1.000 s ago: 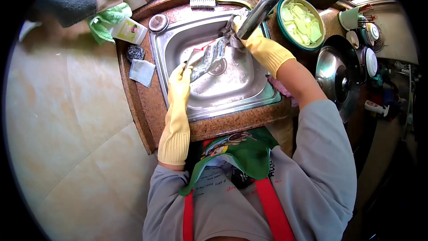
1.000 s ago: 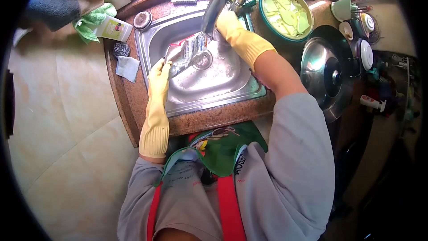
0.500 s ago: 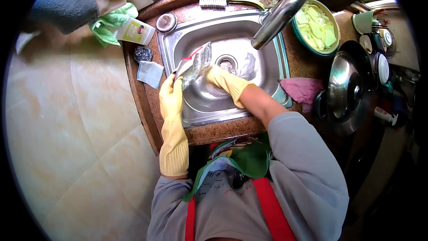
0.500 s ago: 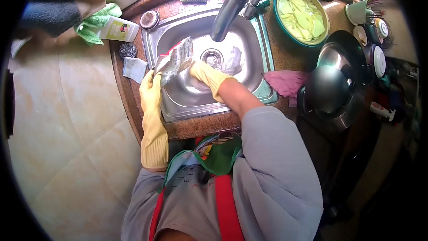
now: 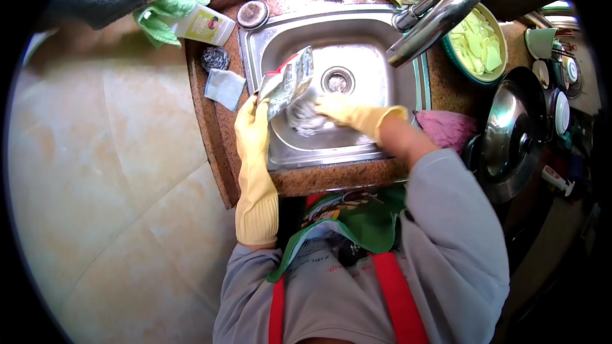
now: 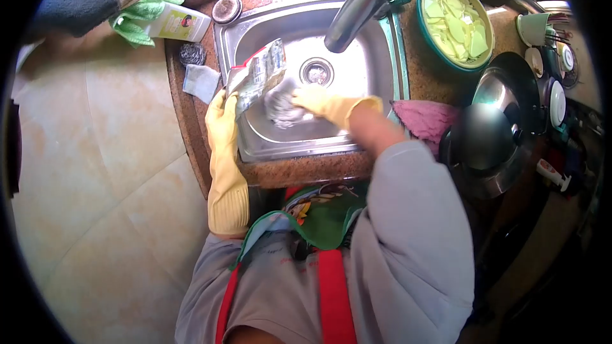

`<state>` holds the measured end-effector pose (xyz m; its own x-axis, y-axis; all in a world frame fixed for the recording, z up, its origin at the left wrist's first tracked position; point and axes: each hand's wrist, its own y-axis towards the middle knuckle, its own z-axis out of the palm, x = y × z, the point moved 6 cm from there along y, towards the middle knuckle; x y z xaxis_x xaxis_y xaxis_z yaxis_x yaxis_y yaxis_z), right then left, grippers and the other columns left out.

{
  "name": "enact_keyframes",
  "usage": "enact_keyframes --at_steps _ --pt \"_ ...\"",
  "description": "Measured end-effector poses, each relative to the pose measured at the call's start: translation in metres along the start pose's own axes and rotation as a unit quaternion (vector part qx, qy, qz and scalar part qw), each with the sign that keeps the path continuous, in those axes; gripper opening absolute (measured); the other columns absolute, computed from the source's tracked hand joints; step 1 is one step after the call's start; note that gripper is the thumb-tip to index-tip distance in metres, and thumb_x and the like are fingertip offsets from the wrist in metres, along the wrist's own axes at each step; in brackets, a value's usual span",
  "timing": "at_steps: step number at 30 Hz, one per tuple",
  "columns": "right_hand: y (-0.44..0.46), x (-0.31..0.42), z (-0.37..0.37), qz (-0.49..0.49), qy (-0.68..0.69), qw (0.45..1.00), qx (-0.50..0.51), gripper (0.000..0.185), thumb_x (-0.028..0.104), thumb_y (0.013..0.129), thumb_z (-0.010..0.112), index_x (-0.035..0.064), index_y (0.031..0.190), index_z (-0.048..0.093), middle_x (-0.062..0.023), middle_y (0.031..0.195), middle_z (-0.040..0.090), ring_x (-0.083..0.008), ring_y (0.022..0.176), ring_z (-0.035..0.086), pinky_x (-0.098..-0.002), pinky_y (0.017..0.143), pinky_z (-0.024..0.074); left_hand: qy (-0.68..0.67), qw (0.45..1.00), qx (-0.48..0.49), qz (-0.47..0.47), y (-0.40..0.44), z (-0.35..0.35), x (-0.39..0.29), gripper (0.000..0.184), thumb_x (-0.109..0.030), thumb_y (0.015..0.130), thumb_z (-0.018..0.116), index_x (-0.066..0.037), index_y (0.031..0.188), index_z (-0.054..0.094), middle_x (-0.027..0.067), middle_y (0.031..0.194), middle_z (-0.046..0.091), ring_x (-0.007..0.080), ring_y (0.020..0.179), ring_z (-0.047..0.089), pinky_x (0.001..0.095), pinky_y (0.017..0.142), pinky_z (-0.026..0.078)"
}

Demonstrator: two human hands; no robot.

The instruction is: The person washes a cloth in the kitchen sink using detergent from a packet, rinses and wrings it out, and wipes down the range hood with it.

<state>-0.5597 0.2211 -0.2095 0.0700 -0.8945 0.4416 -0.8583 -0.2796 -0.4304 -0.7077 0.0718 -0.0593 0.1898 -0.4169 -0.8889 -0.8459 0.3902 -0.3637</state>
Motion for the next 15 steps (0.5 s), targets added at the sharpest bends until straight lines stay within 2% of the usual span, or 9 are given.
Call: enact_keyframes --at_steps 2,3,4,10,12,13,15 --pt "-0.029 -0.013 -0.007 -0.019 0.013 0.995 0.101 0.038 0.013 0.092 0.065 0.0049 0.129 0.06 -0.0156 0.126 0.059 -0.0254 0.115 0.057 -0.0396 0.096 0.0516 -0.019 0.999 0.024 0.009 0.003 0.006 -0.007 0.036 -0.017 0.099 0.066 0.003 0.13 0.065 0.0082 0.114 0.072 0.0127 0.1 0.066 0.0276 0.089 0.051" --pt "-0.04 -0.021 -0.009 -0.011 0.037 0.99 0.135 0.036 0.013 0.093 0.065 0.0052 0.128 0.06 -0.0151 0.124 0.06 -0.0249 0.112 0.058 -0.0393 0.094 0.0518 0.021 0.999 0.024 0.005 -0.001 0.007 -0.014 0.035 -0.017 0.1 0.066 0.002 0.129 0.065 0.0076 0.113 0.072 0.0121 0.099 0.066 0.0272 0.088 0.051" --pt "-0.05 -0.028 -0.009 0.009 0.062 0.984 0.168 0.034 0.013 0.093 0.064 0.0054 0.127 0.06 -0.0147 0.121 0.061 -0.0245 0.109 0.058 -0.0391 0.092 0.0519 0.064 0.998 0.025 -0.005 -0.006 0.005 -0.015 0.035 -0.018 0.1 0.065 0.001 0.129 0.066 0.0069 0.112 0.072 0.0116 0.098 0.066 0.0268 0.086 0.05" --pt "-0.083 -0.041 0.03 0.186 0.186 0.915 0.308 0.024 0.014 0.097 0.06 0.007 0.119 0.062 -0.0123 0.105 0.064 -0.022 0.092 0.058 -0.0379 0.079 0.0527 0.039 0.999 0.029 -0.006 0.0 0.004 -0.001 0.035 -0.02 0.099 0.065 -0.001 0.129 0.067 0.0079 0.113 0.072 0.0123 0.098 0.066 0.0276 0.087 0.05" --pt "-0.061 -0.014 0.043 0.228 0.294 0.888 0.272 0.021 0.014 0.098 0.059 0.0075 0.117 0.063 -0.0114 0.1 0.065 -0.0211 0.087 0.059 -0.0375 0.075 0.053 0.107 0.994 0.007 -0.008 0.005 0.004 0.002 0.037 -0.025 0.099 0.066 -0.004 0.129 0.067 0.0085 0.115 0.073 0.014 0.1 0.067 0.029 0.089 0.05" --pt "-0.044 0.011 0.034 0.225 0.362 0.877 0.221 0.02 0.014 0.098 0.058 0.0078 0.116 0.063 -0.011 0.097 0.066 -0.0207 0.084 0.059 -0.0373 0.073 0.0531 0.111 0.994 0.003 0.024 0.009 0.006 0.004 0.033 -0.019 0.1 0.066 -0.002 0.128 0.066 0.0042 0.104 0.074 0.0076 0.089 0.065 0.0243 0.08 0.05" --pt "-0.02 0.068 -0.019 0.189 0.456 0.863 0.112 0.015 0.019 0.099 0.06 0.0093 0.11 0.064 -0.0107 0.094 0.066 -0.0217 0.079 0.059 -0.0385 0.07 0.0515 0.115 0.993 0.005 0.031 0.007 0.011 -0.017 0.033 -0.02 0.1 0.067 -0.002 0.128 0.066 0.0039 0.104 0.074 0.0076 0.089 0.065 0.0244 0.08 0.05"
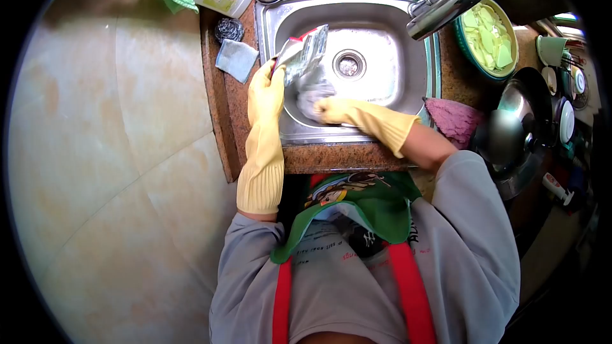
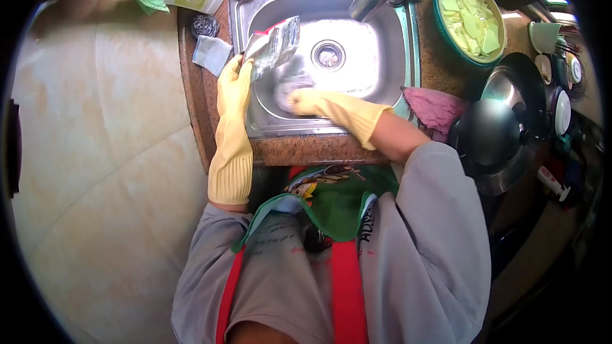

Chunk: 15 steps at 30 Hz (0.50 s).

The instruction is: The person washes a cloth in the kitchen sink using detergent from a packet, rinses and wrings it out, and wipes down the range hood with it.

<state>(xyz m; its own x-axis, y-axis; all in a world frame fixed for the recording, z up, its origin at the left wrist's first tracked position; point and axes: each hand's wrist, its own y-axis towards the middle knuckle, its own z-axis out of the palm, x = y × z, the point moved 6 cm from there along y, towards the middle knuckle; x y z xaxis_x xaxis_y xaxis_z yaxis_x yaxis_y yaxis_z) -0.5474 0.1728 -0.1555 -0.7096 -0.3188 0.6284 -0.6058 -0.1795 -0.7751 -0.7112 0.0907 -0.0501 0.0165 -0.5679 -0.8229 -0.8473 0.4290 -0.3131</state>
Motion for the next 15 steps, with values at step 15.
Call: enact_keyframes --at_steps 15 --pt "-0.076 0.023 0.05 -0.103 -0.365 0.884 -0.274 0.028 0.015 0.092 0.058 0.0118 0.117 0.069 -0.0143 0.111 0.067 -0.0322 0.106 0.065 -0.0487 0.089 0.0511 0.054 0.996 0.041 0.05 0.011 0.016 -0.036 0.04 -0.029 0.098 0.067 -0.005 0.13 0.067 0.0077 0.107 0.076 0.0114 0.093 0.067 0.0271 0.084 0.05"
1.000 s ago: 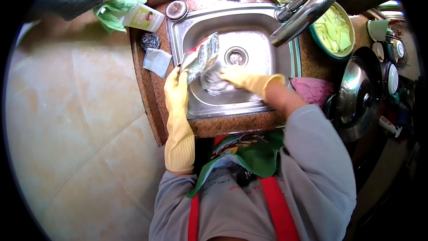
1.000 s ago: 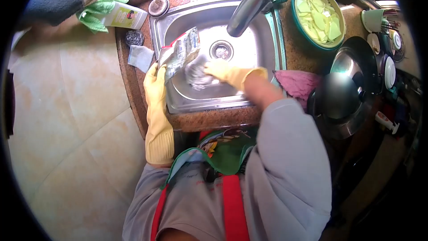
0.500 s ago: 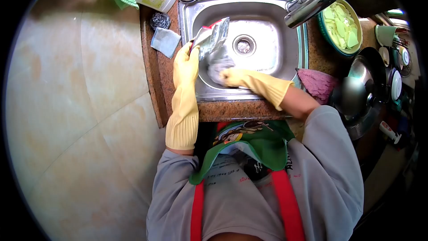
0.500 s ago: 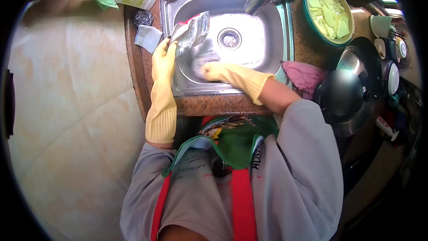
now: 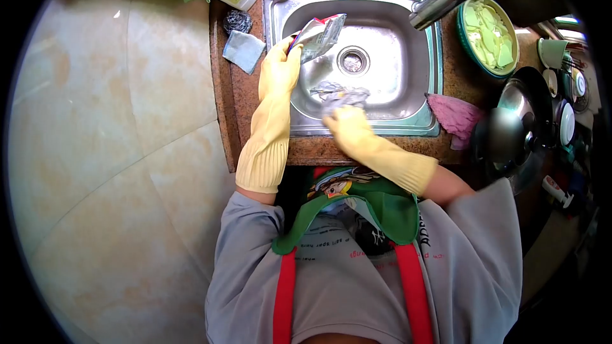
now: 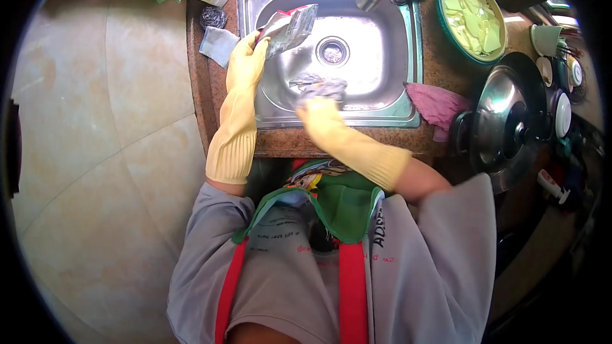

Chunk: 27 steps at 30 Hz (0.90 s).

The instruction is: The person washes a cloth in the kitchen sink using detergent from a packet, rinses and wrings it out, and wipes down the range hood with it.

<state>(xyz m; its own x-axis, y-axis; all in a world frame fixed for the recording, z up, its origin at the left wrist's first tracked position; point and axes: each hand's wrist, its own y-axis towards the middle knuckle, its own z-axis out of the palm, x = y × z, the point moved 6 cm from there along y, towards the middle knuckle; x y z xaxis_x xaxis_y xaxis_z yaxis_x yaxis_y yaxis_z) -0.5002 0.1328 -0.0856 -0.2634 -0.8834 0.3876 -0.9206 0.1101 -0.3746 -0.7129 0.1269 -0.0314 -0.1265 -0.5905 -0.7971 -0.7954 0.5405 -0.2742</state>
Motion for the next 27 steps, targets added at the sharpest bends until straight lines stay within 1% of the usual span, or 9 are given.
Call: enact_keyframes --at_steps 2,3,4,8,13,16,19,24,27 --pt "0.06 0.034 0.01 0.04 0.067 0.997 -0.018 0.018 0.013 0.092 0.056 0.0101 0.101 0.072 -0.0134 0.097 0.072 -0.0298 0.094 0.068 -0.0455 0.079 0.0546 -0.008 1.0 0.007 0.01 -0.001 0.006 -0.005 0.04 -0.029 0.098 0.067 -0.005 0.13 0.067 0.0078 0.106 0.076 0.0113 0.092 0.066 0.0272 0.083 0.05" --pt "0.087 0.042 0.047 0.057 -0.005 0.994 -0.094 0.019 0.012 0.092 0.056 0.0096 0.103 0.072 -0.0143 0.096 0.072 -0.0298 0.093 0.068 -0.0429 0.078 0.0548 0.005 1.0 0.018 0.01 -0.001 0.01 -0.01 0.04 -0.029 0.098 0.067 -0.005 0.13 0.067 0.0073 0.106 0.076 0.0111 0.092 0.066 0.0272 0.083 0.05" --pt "0.081 0.044 0.018 0.089 0.112 0.985 -0.095 0.025 0.01 0.089 0.058 0.0094 0.11 0.072 -0.0129 0.099 0.071 -0.0314 0.095 0.067 -0.043 0.081 0.0544 0.018 0.999 0.03 0.009 -0.003 0.014 -0.016 0.04 -0.029 0.098 0.067 -0.005 0.13 0.067 0.0068 0.106 0.076 0.011 0.092 0.066 0.0272 0.083 0.05" --pt "-0.009 -0.01 0.0 -0.066 0.182 0.958 -0.211 0.044 0.0 0.076 0.065 0.018 0.116 0.073 -0.0099 0.105 0.071 -0.0334 0.099 0.067 -0.0444 0.09 0.0547 0.011 0.997 0.075 -0.012 0.009 0.04 0.006 0.04 -0.03 0.098 0.067 -0.009 0.132 0.067 0.0065 0.106 0.076 0.0095 0.093 0.066 0.027 0.084 0.049" --pt "-0.119 -0.128 -0.039 0.043 0.053 0.971 -0.231 0.023 -0.002 0.071 0.064 0.0109 0.085 0.077 -0.0111 0.102 0.074 -0.0338 0.104 0.068 -0.0429 0.094 0.0547 0.096 0.992 0.08 -0.034 0.0 0.038 0.001 0.034 -0.026 0.098 0.065 -0.012 0.129 0.069 0.0125 0.104 0.076 0.0187 0.096 0.071 0.0317 0.089 0.051" --pt "-0.141 -0.16 -0.051 0.085 -0.004 0.946 -0.313 0.011 0.003 0.071 0.064 0.0065 0.074 0.074 -0.0107 0.097 0.075 -0.0335 0.102 0.069 -0.043 0.091 0.0552 0.085 0.992 0.089 0.03 0.028 0.049 0.039 0.066 -0.038 0.093 0.07 -0.015 0.151 0.048 0.0212 0.13 0.067 0.0312 0.119 0.066 0.0376 0.102 0.048" --pt "-0.11 -0.122 -0.03 0.091 0.03 0.978 -0.184 0.018 0.007 0.077 0.064 0.0161 0.084 0.079 -0.0077 0.1 0.074 -0.0318 0.098 0.067 -0.0421 0.089 0.0552 0.164 0.979 0.117 0.008 0.028 0.042 0.015 0.1 -0.048 0.084 0.078 -0.002 0.159 0.03 0.0273 0.155 0.043 0.0372 0.145 0.042 0.0384 0.119 0.034" --pt "0.0 -0.02 0.005 -0.044 0.154 0.98 -0.117 0.029 0.013 0.083 0.068 0.0174 0.11 0.076 -0.0088 0.113 0.07 -0.0315 0.103 0.065 -0.043 0.09 0.0537 -0.085 0.994 0.064 0.026 0.019 0.0 0.012 0.062 -0.028 0.098 0.07 0.002 0.147 0.048 0.0181 0.149 0.053 0.0235 0.139 0.05 0.0328 0.116 0.037" --pt "0.065 0.039 -0.002 -0.094 0.173 0.963 -0.186 0.035 0.014 0.083 0.068 0.0203 0.117 0.074 -0.0127 0.115 0.065 -0.0337 0.107 0.062 -0.0443 0.093 0.0516 -0.107 0.994 0.034 0.006 0.0 -0.035 0.016 0.049 -0.023 0.101 0.067 0.0 0.143 0.055 0.0095 0.137 0.064 0.0151 0.127 0.058 0.0286 0.11 0.041"
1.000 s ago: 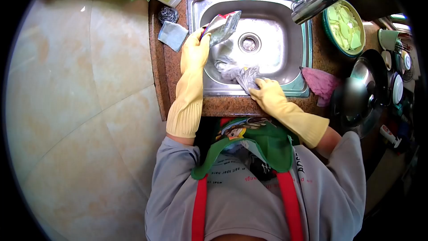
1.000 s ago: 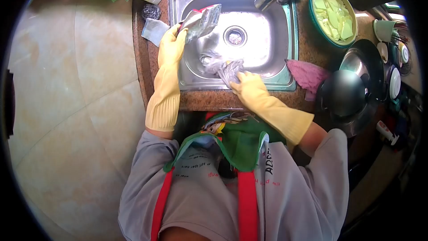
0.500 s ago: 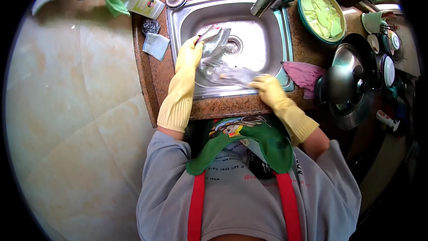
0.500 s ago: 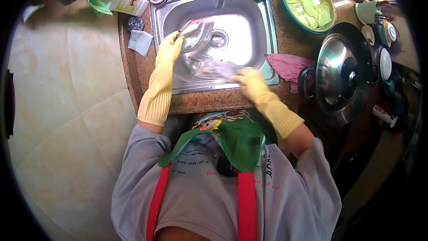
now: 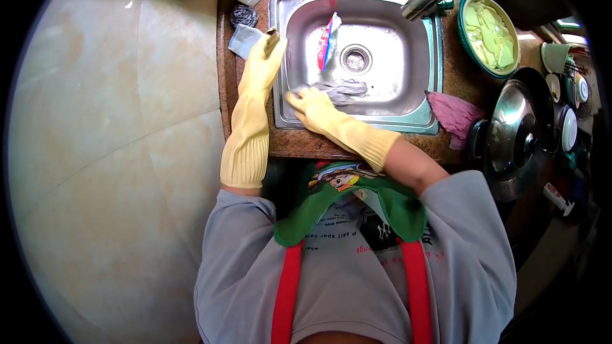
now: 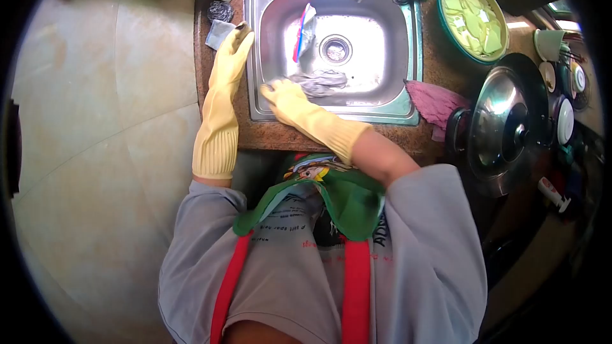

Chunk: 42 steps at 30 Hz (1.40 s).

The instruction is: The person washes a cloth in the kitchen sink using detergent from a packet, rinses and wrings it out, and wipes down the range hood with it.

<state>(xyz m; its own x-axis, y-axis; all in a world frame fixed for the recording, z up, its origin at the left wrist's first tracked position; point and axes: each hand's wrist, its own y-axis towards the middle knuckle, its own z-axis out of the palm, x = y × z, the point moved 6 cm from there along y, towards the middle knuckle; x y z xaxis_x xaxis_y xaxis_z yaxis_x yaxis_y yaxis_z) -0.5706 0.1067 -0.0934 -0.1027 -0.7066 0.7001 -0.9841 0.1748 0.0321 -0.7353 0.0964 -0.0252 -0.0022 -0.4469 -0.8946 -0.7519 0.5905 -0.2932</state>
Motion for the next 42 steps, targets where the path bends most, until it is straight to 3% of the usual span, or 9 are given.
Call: enact_keyframes --at_steps 9,13,16,23,26,29,32,37,42 --pt "-0.04 -0.021 -0.011 -0.047 -0.073 0.981 0.173 0.032 0.016 0.088 0.068 0.0138 0.119 0.073 -0.0104 0.11 0.071 -0.0317 0.101 0.067 -0.0417 0.087 0.0526 -0.065 0.992 -0.082 -0.072 -0.072 -0.043 0.032 0.033 -0.021 0.105 0.061 -0.002 0.131 0.065 0.0039 0.125 0.07 0.0103 0.118 0.061 0.0253 0.105 0.043" --pt "0.025 0.018 -0.063 0.247 0.273 0.929 0.044 0.051 0.008 0.095 0.067 0.0067 0.144 0.054 -0.0187 0.132 0.065 -0.0265 0.121 0.064 -0.0341 0.104 0.0486 -0.072 0.99 -0.094 -0.083 -0.084 -0.051 0.044 0.035 -0.018 0.105 0.06 0.002 0.133 0.062 0.0094 0.129 0.069 0.0147 0.122 0.062 0.0279 0.108 0.044" --pt "0.021 0.01 0.016 0.053 0.194 0.969 -0.146 0.049 0.01 0.095 0.067 0.0012 0.141 0.054 -0.0195 0.128 0.065 -0.0279 0.115 0.065 -0.0353 0.104 0.0492 -0.126 0.98 -0.146 -0.051 -0.088 -0.061 0.059 0.033 -0.021 0.104 0.063 -0.001 0.13 0.066 0.0064 0.124 0.071 0.0115 0.116 0.063 0.0265 0.103 0.045" --pt "-0.012 0.023 0.03 0.131 -0.076 0.971 0.186 0.026 0.006 0.096 0.052 0.0042 0.119 0.064 -0.024 0.103 0.067 -0.0458 0.093 0.066 -0.0496 0.08 0.0543 -0.097 0.985 -0.115 -0.09 -0.088 -0.064 0.055 0.037 -0.017 0.104 0.06 0.003 0.135 0.06 0.0115 0.126 0.07 0.0187 0.123 0.064 0.029 0.108 0.045" --pt "0.026 0.019 0.027 0.084 0.004 0.995 0.057 0.021 0.011 0.099 0.048 0.002 0.09 0.064 -0.0252 0.086 0.065 -0.0436 0.089 0.067 -0.0497 0.074 0.0534 -0.117 0.984 -0.102 -0.083 -0.079 -0.058 0.066 0.036 -0.017 0.104 0.06 0.004 0.134 0.06 0.0119 0.125 0.07 0.0186 0.122 0.064 0.0283 0.107 0.045" --pt "0.075 -0.006 -0.001 0.289 0.191 0.934 -0.081 0.025 0.012 0.103 0.044 -0.0021 0.109 0.064 -0.0265 0.099 0.065 -0.0435 0.088 0.066 -0.0477 0.081 0.0546 -0.107 0.988 -0.085 -0.072 -0.075 -0.053 0.07 0.041 -0.02 0.105 0.059 0.003 0.138 0.056 0.0149 0.13 0.067 0.0228 0.125 0.062 0.032 0.11 0.045" --pt "0.064 0.012 0.001 0.199 0.021 0.978 -0.053 0.024 0.009 0.099 0.048 0.0 0.118 0.06 -0.0252 0.102 0.064 -0.0413 0.089 0.067 -0.0507 0.081 0.0539 -0.314 0.941 -0.103 -0.067 -0.074 -0.044 0.039 0.065 -0.044 0.109 0.045 -0.004 0.158 0.026 0.021 0.157 0.04 0.0356 0.136 0.053 0.0446 0.115 0.043" --pt "-0.01 0.039 0.018 0.081 -0.068 0.988 0.114 0.034 0.012 0.098 0.046 0.0027 0.128 0.06 -0.0239 0.106 0.066 -0.0405 0.093 0.069 -0.0525 0.084 0.0535 -0.752 0.649 0.085 -0.076 -0.066 -0.031 0.031 0.088 -0.067 0.102 0.03 -0.001 0.16 0.022 0.021 0.168 0.02 0.0355 0.155 0.019 0.049 0.127 0.012" --pt "-0.009 0.023 0.012 0.069 -0.049 0.981 0.173 0.024 0.01 0.091 0.053 0.0025 0.103 0.072 -0.0232 0.103 0.069 -0.0402 0.096 0.069 -0.0477 0.087 0.055 -0.578 0.802 0.148 0.01 -0.072 -0.017 0.008 0.076 -0.046 0.103 0.049 0.003 0.157 0.03 0.0237 0.164 0.027 0.032 0.155 0.022 0.0442 0.128 0.013"
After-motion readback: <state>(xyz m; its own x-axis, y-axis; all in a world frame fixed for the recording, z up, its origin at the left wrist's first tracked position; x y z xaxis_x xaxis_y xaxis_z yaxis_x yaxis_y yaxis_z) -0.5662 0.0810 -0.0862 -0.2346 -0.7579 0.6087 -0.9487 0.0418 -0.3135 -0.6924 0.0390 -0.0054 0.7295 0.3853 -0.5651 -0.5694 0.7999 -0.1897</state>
